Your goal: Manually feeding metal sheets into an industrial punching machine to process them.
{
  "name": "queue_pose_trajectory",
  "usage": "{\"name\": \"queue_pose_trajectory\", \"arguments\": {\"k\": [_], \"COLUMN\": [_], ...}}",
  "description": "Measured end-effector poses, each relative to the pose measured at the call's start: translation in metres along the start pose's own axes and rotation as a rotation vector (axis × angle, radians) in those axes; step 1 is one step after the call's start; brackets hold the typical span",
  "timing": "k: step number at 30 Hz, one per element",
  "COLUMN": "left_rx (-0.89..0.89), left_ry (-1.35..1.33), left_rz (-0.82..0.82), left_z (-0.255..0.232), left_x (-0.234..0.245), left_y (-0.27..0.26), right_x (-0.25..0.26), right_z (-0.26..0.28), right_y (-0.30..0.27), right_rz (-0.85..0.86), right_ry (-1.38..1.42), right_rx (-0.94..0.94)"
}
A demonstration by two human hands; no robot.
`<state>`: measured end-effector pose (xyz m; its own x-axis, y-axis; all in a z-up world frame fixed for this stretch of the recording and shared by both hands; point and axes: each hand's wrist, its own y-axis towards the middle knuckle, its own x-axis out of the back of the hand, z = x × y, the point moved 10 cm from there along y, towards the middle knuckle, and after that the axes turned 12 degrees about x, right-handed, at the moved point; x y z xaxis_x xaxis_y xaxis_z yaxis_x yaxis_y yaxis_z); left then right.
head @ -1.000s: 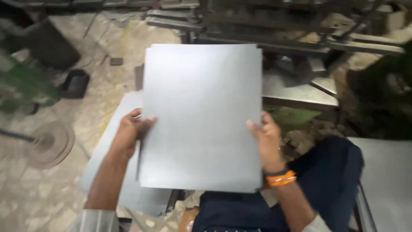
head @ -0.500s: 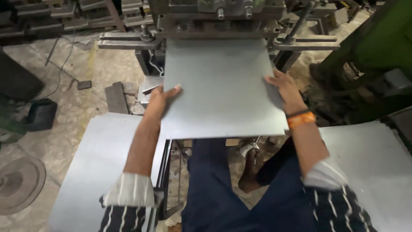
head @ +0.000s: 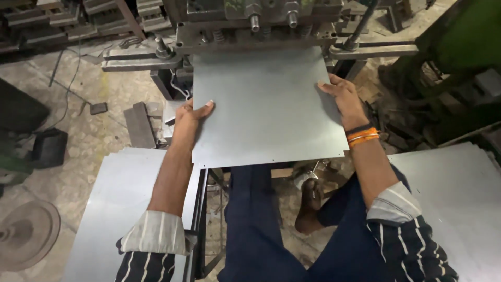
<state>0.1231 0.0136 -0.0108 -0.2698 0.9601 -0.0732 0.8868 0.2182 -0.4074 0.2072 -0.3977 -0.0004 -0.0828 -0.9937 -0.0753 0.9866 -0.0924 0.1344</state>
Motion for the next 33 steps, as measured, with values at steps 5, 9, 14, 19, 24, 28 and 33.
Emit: {"name": "queue_pose_trajectory", "arguments": {"k": [5,9,14,19,24,28,33], "left_rx": [0.016,-0.005,0.013,-0.001,-0.021,-0.118,0.166], "left_ry": [-0.055,-0.08,-0.161,-0.164,-0.286,0.26,-0.057], "left_rz": [0.018,0.028,0.049,0.066,0.141,-0.056,-0.033], "left_z": [-0.003,0.005,0.014,0.012,0.021,0.012,0.102], "left_x": [-0.001,0.001,0.004,0.004,-0.002,0.0,0.03], "left_y": [-0.002,0.012,0.018,0.019,0.006,-0.103,-0.167], "right_x": [-0.024,-0.027,-0.032,-0.015,0.0,0.006,0.036], "right_z": [0.052,0.057,0.067,0.026,-0.008,0.006,-0.054], "right_y": [-0.022,-0.021,-0.027,-0.005,0.001,-0.079,-0.195], "right_rz": [0.033,0.117,0.079,0.045,0.106,0.12,-0.057], "right_ry": [0.061,0.059,0.054,0.008,0.05,-0.325,-0.042], "right_rx": [0.167,0.333,0.273,0.181,0.158,0.363,-0.089]}}
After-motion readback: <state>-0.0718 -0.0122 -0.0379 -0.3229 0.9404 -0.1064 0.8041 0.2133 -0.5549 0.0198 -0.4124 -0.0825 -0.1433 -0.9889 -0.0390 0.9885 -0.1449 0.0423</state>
